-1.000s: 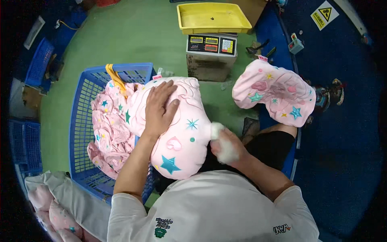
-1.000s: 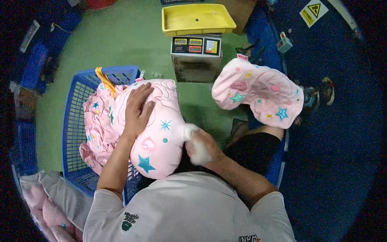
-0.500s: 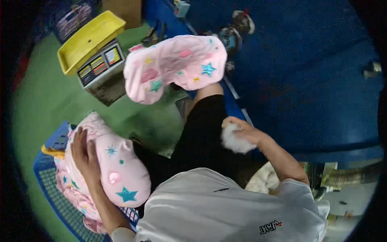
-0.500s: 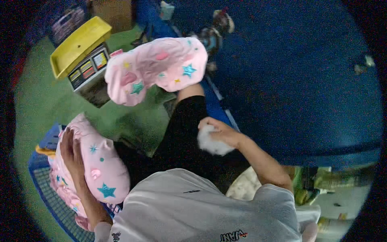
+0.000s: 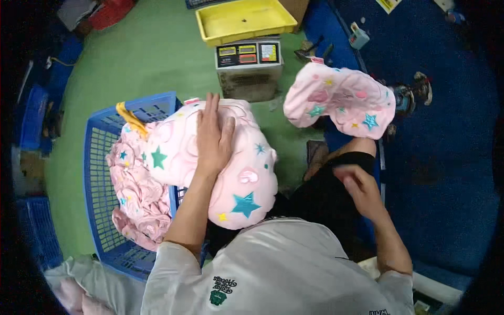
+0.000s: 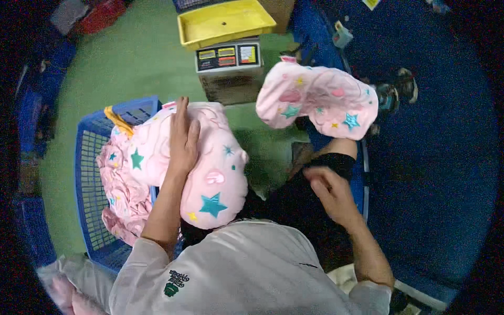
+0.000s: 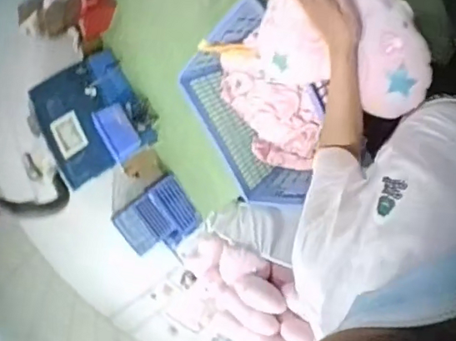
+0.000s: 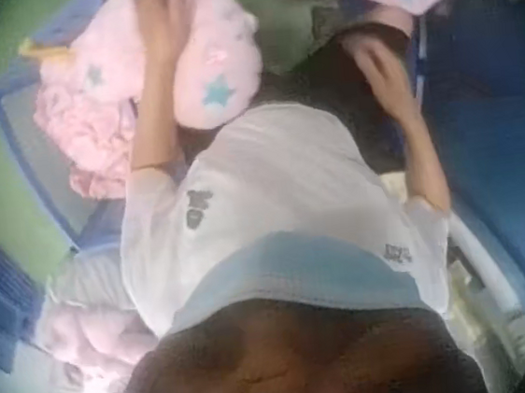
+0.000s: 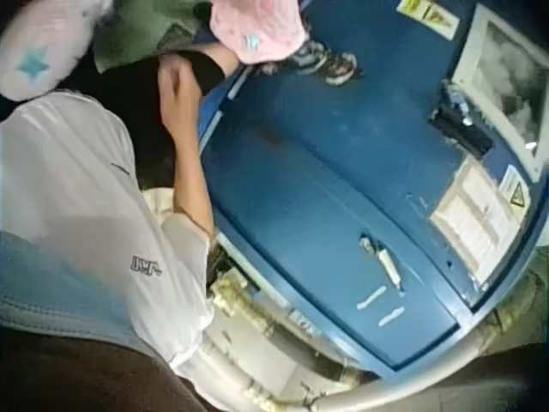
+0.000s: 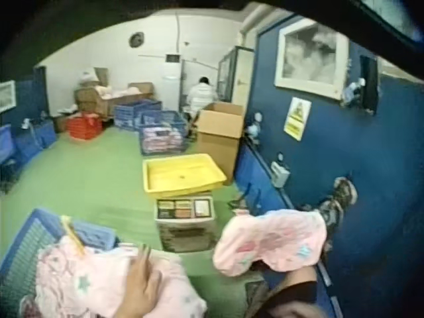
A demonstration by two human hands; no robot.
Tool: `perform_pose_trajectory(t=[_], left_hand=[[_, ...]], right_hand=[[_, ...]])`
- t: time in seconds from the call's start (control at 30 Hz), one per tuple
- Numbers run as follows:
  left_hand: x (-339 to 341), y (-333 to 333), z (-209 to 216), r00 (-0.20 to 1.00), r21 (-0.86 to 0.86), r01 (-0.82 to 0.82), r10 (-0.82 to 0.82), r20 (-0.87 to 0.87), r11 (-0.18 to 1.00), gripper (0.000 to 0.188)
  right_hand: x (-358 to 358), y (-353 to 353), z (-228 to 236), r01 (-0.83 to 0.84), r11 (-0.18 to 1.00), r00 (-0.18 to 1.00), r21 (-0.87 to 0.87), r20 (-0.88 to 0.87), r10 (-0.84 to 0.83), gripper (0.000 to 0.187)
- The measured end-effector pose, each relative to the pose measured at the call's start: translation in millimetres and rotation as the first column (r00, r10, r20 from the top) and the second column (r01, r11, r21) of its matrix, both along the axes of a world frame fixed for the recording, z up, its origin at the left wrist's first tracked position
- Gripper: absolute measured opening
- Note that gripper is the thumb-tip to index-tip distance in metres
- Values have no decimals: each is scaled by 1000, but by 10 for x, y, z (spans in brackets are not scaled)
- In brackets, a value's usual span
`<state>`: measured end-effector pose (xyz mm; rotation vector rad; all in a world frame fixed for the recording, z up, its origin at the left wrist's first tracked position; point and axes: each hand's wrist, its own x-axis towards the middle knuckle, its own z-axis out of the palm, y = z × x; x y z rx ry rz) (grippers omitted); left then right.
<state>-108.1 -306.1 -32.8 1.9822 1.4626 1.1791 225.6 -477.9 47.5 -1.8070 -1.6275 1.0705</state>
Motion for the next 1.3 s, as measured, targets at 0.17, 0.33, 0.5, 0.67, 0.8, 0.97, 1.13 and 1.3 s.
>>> perform_pose_trajectory(t=[0.17,0.33,0.5,0.67,0.8,0.97,1.13,1.3], left_hand=[[-30,-210,321,629,0,98,-62,775,995,54],[-707,-1185,357,672,37,-450,311,672,892,45],[-743,-1678,-176,52,-482,343,496,867,806,76],[-673,-1833,-276,50,-369,352,376,925,860,62],[-595,-2014,-71,264,-420,229,359,895,878,59],[-534,-2048,-65,326,-640,81,587,741,764,49],[-674,-1951,100,239,-630,-81,628,740,773,41],[-1177,-2175,836,153,-482,-424,585,796,767,43]], right_hand=[[-1635,1567,-171,-164,764,777,624,-396,490,54],[-2305,1767,-851,-583,596,800,552,264,539,65],[-2196,1106,-863,-787,411,600,461,414,684,86],[-2528,831,-805,-821,331,566,466,586,580,81],[-2601,990,-861,-747,344,652,569,524,548,63],[-2553,979,-560,-688,400,688,606,370,624,52],[-2661,1166,-109,-635,508,699,582,153,699,44],[-2800,1475,96,-561,456,657,691,37,753,39]])
